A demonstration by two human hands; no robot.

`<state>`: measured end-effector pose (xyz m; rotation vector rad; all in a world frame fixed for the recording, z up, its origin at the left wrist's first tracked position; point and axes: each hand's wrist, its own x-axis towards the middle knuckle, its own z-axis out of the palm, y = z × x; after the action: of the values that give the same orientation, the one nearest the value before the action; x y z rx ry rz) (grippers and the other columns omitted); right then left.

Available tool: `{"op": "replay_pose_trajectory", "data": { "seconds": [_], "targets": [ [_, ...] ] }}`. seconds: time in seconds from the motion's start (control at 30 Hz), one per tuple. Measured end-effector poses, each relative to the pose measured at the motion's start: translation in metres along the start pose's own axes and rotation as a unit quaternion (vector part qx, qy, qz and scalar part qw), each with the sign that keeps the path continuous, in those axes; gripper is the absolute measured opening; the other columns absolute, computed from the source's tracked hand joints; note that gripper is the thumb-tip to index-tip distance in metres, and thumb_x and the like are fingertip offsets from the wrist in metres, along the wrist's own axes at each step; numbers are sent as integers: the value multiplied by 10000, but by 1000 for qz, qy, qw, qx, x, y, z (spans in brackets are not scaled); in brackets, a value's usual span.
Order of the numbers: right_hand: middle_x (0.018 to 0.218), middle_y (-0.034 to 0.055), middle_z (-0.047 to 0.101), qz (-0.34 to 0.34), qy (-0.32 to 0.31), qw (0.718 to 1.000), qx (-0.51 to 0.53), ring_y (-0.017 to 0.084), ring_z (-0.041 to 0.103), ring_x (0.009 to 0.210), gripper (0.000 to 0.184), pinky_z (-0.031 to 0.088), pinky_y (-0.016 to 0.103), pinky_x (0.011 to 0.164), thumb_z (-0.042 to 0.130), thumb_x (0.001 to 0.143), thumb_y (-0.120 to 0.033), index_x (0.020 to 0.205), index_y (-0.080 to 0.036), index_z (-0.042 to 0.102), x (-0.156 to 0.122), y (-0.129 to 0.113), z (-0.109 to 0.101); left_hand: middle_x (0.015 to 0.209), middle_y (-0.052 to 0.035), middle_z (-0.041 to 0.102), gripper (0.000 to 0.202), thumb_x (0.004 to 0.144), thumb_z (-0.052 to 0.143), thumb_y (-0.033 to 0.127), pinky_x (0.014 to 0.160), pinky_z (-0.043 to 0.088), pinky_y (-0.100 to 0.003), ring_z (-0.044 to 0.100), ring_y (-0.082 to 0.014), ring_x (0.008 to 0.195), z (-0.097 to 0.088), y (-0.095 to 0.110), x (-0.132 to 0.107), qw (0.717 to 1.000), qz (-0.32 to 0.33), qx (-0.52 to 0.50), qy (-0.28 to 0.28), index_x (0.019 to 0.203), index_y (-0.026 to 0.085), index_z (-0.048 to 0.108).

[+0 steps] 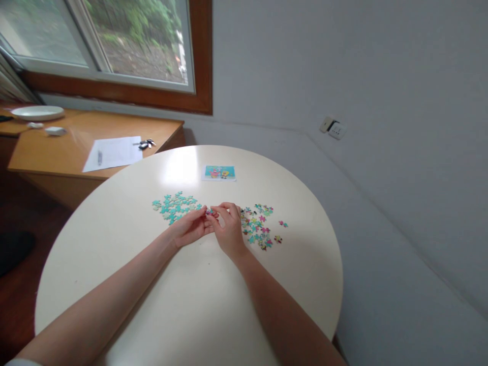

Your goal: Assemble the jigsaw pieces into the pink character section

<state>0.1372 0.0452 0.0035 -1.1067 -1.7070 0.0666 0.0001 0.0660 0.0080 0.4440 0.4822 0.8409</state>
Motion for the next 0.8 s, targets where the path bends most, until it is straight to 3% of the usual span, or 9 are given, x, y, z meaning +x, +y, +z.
{"op": "replay_pose_trajectory", "data": {
  "seconds": [0.8],
  "targets": [
    [887, 53, 573, 3, 2, 1000, 8, 194, 531, 877, 155, 436, 369, 808, 609, 791, -209, 936, -209, 663, 0, 0, 0, 748, -85, 673, 195, 866, 552, 202, 734, 521, -282, 644, -141, 702, 3, 0, 0, 1000, 1, -6, 16, 754, 65, 632]
  ]
}}
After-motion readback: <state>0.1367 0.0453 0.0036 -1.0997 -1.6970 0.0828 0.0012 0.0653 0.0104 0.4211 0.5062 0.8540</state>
